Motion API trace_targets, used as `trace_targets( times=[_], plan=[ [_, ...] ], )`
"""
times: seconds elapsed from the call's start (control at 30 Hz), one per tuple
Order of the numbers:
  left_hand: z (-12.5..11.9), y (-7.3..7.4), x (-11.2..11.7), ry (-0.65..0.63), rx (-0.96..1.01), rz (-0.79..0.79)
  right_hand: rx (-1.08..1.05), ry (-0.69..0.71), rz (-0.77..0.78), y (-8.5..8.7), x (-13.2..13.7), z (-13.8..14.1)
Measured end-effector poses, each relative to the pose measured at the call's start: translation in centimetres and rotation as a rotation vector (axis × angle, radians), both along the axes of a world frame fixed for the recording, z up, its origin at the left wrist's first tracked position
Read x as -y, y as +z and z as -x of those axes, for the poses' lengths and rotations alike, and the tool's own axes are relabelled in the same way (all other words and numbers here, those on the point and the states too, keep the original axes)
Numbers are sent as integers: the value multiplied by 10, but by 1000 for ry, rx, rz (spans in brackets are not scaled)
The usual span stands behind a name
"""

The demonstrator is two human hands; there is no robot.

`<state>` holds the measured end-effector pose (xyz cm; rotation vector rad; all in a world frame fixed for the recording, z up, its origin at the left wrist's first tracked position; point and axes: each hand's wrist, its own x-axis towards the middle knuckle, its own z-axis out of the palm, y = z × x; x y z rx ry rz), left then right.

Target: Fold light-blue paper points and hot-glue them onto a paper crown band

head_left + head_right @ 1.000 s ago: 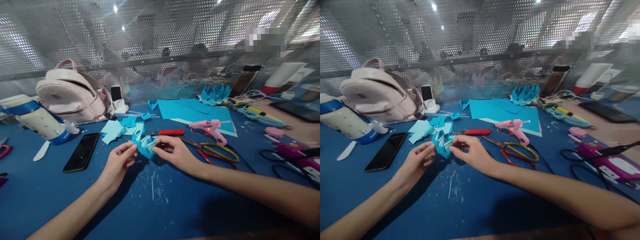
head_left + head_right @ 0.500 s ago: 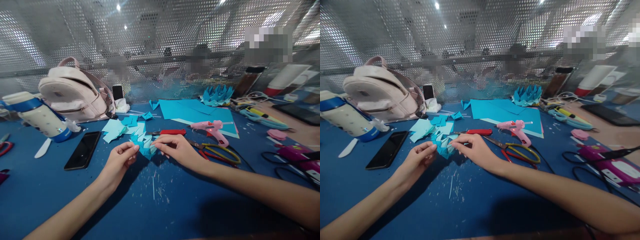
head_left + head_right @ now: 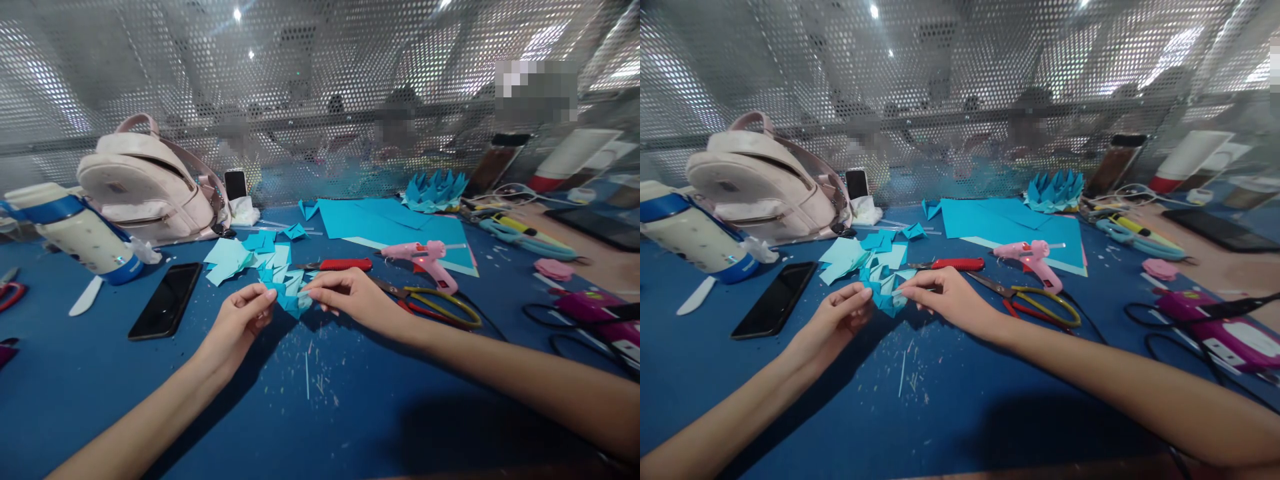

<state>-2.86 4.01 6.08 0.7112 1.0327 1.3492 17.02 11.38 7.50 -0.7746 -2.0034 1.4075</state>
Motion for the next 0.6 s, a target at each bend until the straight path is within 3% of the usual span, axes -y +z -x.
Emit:
trace_targets(
  times=[0.37,0.6],
  plan=[
    [1,-3,-1,13,1,18,15,0,-77,1,-1,1],
    [-1,1,-1,-6,-1,43,20,43,-43,2,-2,1]
  ],
)
